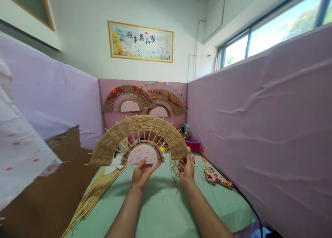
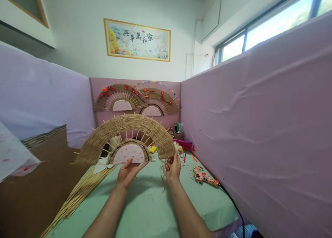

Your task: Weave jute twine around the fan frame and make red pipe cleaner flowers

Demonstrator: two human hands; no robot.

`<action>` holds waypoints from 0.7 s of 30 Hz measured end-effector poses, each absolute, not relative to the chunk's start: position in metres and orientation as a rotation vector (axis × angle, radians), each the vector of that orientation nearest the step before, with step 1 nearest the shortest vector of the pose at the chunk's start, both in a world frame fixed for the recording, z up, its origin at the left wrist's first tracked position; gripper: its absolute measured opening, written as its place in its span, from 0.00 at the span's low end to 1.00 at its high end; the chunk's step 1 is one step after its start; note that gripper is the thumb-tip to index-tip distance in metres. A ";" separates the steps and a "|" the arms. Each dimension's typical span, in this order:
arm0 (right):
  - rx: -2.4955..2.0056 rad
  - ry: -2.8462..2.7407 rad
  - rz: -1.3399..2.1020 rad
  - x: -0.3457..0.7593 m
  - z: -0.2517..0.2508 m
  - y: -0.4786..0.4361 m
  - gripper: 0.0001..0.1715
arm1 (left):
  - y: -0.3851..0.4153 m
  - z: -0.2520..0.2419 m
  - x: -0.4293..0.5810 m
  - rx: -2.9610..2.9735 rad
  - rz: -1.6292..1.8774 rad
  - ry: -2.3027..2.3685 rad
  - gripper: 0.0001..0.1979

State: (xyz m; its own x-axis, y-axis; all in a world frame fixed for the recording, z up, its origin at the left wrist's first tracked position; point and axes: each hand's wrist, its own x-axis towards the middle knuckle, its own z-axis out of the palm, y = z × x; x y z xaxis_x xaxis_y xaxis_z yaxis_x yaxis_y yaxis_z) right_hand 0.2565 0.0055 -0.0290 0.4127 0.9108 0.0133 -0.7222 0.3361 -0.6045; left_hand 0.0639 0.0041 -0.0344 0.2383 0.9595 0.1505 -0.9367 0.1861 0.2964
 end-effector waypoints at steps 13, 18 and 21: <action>-0.457 -0.472 1.160 0.260 -0.022 0.006 0.20 | 0.006 -0.031 0.063 0.350 1.409 0.022 0.17; -0.463 -0.490 1.116 0.260 -0.020 0.011 0.18 | 0.008 -0.031 0.061 0.336 1.401 -0.001 0.20; -0.486 -0.536 1.118 0.261 -0.019 0.015 0.19 | 0.009 -0.030 0.056 0.336 1.409 -0.001 0.21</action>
